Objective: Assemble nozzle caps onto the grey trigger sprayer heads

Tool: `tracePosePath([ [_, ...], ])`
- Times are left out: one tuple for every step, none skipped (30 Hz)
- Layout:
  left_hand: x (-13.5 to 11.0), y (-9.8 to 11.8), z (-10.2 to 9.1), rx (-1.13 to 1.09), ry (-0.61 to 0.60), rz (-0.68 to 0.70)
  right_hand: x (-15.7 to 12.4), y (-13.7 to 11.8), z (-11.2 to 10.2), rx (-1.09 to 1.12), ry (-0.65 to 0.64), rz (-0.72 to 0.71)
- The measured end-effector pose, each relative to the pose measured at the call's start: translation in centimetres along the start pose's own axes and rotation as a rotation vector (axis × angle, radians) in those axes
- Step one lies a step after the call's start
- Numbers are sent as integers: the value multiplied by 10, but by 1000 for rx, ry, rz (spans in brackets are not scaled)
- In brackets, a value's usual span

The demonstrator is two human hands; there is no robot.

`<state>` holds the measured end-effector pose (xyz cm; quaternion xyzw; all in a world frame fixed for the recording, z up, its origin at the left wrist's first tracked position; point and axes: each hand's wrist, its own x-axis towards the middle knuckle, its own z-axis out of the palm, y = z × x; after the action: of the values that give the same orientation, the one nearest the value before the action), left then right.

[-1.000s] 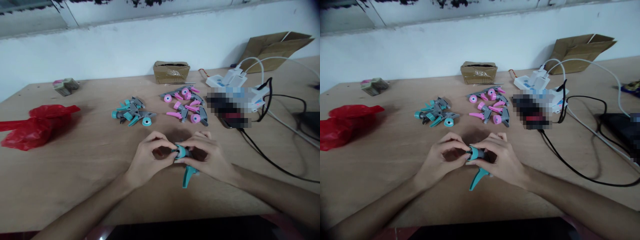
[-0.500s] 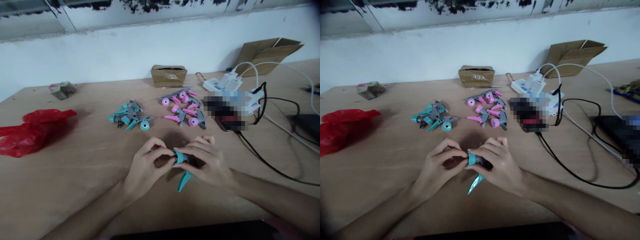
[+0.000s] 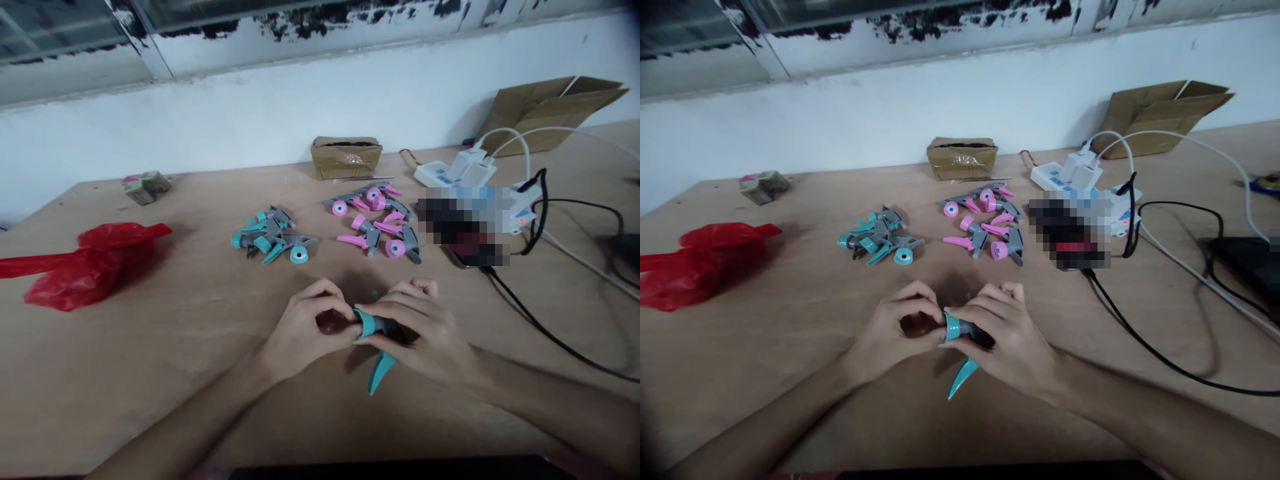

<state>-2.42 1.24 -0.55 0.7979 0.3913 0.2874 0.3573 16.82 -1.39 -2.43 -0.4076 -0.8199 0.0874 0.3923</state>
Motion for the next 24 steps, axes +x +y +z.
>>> tracePosePath([
  [-1, 0, 2, -7, 12, -2, 0, 0, 0, 0, 4, 1],
  [-2, -1, 4, -13, 21, -6, 0, 0, 0, -1, 7, 4],
  [-3, 0, 6, -16, 24, -13, 0, 0, 0, -2, 8, 9],
  [-4, 0, 7, -14, 28, -18, 1, 0, 0, -4, 8, 17],
  [-4, 0, 8, -9, 27, -19, 1, 0, 0, -6, 10, 25],
  [-5, 1, 7, 1, 24, -10, 2, 1, 0, -7, 11, 31],
  [-5, 1, 6, 15, 21, 8, 2, 1, 0, -7, 11, 36],
  [-4, 0, 3, 38, 21, 38, 3, 2, 0, -7, 10, 43],
  [-3, -1, -1, 76, 36, 77, 4, 2, 0, -9, 9, 51],
  [-1, -4, -6, 131, 67, 121, 4, 3, 1, -14, 6, 62],
  [1, -7, -12, 205, 122, 158, 5, 3, 1, -20, 2, 73],
  [4, -12, -19, 298, 206, 186, 5, 4, 2, -25, -5, 82],
  [8, -18, -26, 404, 294, 190, 5, 3, 3, -26, -12, 85],
  [11, -25, -32, 506, 391, 154, 4, 3, 4, -21, -22, 82],
  [14, -31, -38, 599, 447, 104, 3, 2, 5, -10, -36, 73],
  [16, -37, -42, 677, 461, 57, 2, 0, 6, 3, -50, 63],
  [18, -42, -45, 736, 444, 10, 1, -1, 6, 17, -62, 55],
  [20, -46, -46, 770, 404, -31, 0, -2, 7, 29, -71, 51],
  [21, -48, -46, 786, 357, -65, -1, -3, 7, 41, -76, 50],
  [22, -48, -45, 788, 314, -93, -1, -4, 7, 48, -81, 53],
  [23, -48, -43, 785, 284, -115, 0, -5, 7, 50, -86, 58],
  [23, -46, -42, 782, 267, -130, 0, -5, 7, 48, -89, 62],
  [24, -45, -41, 779, 260, -136, 1, -4, 8, 42, -93, 69],
  [23, -43, -40, 770, 261, -132, 2, -3, 8, 33, -94, 76],
])
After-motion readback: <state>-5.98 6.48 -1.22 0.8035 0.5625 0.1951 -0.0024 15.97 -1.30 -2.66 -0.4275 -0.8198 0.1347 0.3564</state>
